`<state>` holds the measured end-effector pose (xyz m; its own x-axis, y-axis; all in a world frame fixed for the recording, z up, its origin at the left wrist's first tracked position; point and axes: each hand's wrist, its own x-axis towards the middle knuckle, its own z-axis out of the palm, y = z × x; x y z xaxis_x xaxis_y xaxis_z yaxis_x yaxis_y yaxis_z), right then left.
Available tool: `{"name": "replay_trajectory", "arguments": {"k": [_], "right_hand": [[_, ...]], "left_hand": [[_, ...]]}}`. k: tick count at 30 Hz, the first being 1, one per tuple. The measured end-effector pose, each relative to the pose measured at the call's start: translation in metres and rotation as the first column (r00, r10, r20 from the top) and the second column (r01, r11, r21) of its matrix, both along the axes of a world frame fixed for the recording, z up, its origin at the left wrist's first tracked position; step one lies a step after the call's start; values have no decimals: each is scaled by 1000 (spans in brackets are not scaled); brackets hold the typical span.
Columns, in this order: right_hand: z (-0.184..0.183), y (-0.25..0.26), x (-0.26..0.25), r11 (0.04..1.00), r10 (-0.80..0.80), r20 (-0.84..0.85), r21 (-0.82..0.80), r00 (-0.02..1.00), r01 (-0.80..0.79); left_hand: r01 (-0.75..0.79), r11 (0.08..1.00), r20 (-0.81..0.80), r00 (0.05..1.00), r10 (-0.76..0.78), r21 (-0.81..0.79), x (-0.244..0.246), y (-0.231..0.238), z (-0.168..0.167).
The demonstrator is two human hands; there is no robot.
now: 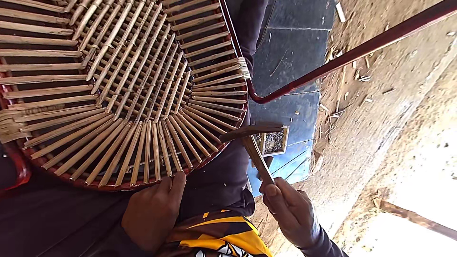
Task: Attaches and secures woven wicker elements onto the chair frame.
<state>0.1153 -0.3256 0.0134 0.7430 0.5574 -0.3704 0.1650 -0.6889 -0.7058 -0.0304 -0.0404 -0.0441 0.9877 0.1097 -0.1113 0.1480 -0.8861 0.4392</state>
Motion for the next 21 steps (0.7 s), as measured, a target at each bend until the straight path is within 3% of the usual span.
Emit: {"name": "replay_trajectory", "arguments": {"k": [3, 7, 9, 12, 13, 16, 18, 21], "right_hand": [[3, -1, -1, 999, 47, 41, -29, 998, -46], [12, 1, 5, 961, 218, 195, -213, 956, -175], [30, 5, 13, 983, 138, 211, -153, 968, -106], [54, 16, 14, 987, -150, 171, 90, 974, 136], [50, 13, 11, 987, -147, 162, 82, 976, 135], [13, -6, 0, 947, 214, 113, -269, 970, -177], [5, -10, -2, 945, 210, 72, -269, 975, -184], [10, -9, 2, 997, 49, 73, -66, 996, -44]], "left_hand": [[-4, 1000, -1, 1000, 4, 6, 0, -2, 0], [20, 999, -47, 999, -18, 39, 8, -1, 13], [30, 997, -71, 997, -25, 72, 13, -1, 20], [45, 995, -98, 994, -37, 83, 16, -2, 26], [50, 995, -103, 994, -41, 88, 17, -2, 26], [68, 994, -116, 992, -58, 87, 18, -1, 24], [115, 993, -110, 987, -114, 4, 18, 6, 20], [259, 920, -85, 952, -295, -294, 7, 28, 17]]}}
